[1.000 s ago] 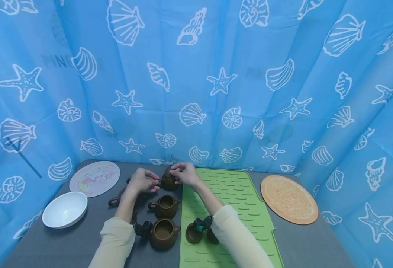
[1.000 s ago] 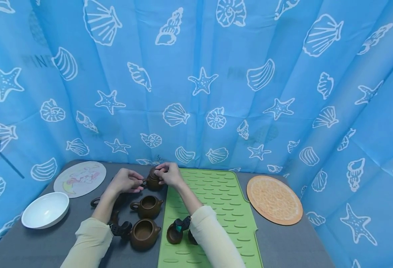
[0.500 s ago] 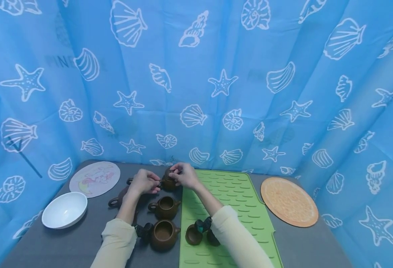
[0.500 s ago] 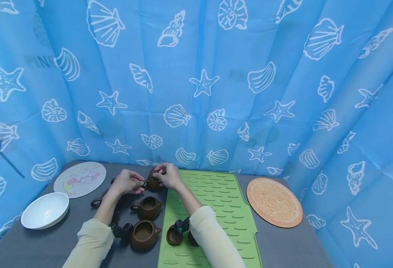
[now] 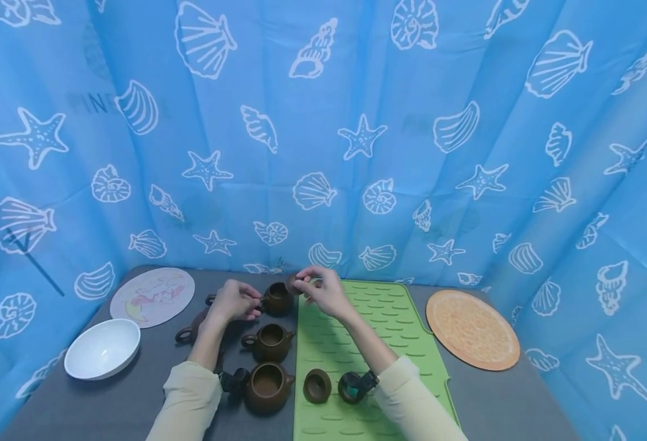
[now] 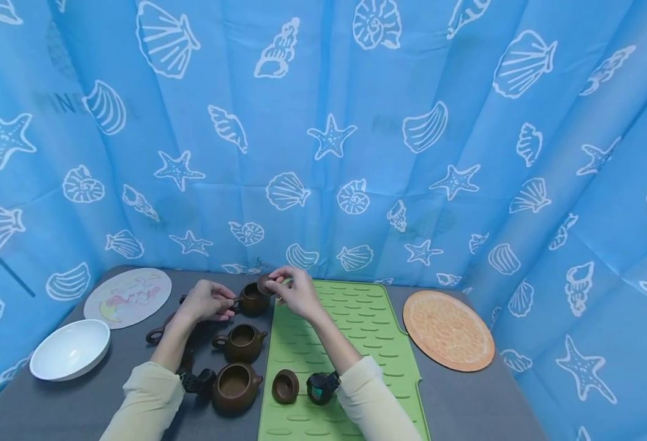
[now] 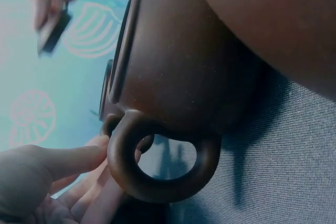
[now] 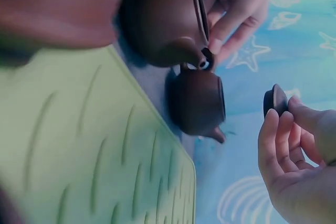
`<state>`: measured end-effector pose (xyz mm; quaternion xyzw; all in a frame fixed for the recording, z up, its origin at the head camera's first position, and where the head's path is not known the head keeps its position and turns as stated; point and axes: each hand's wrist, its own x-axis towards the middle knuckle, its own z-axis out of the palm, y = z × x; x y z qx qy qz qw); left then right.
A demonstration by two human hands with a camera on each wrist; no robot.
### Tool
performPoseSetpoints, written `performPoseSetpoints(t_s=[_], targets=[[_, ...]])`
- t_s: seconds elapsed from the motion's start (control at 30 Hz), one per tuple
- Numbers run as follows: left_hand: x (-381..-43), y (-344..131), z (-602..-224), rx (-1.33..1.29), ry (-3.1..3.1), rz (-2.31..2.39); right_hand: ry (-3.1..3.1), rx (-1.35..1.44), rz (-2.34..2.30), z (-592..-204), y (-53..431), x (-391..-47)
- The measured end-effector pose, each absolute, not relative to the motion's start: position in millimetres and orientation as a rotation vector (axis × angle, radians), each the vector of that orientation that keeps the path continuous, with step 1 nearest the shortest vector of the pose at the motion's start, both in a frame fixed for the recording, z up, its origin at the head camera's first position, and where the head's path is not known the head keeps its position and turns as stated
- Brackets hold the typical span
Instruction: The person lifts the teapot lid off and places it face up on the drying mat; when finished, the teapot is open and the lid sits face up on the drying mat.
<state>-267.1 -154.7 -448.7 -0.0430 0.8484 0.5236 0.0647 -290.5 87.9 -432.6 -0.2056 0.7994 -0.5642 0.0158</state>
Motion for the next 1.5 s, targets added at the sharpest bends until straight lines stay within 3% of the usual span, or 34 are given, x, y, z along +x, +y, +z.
performPoseSetpoints(t_s=[0.7,1.13,1.5], targets=[[-265.2,-160.1,-449.1,-0.100,2.504,1.648,2.456,-0.759,-1.794,-447.5,210.1,-192.0],[-265.2,-157.7,-445.9,-0.083,2.511,1.628,2.126,-0.678,-1.907,-455.4,254.8,-167.7],[-268.9,-157.7,-451.4,-0.100,2.513,1.603,2.142,-0.724,-1.596,-465.6,270.8,-148.2]])
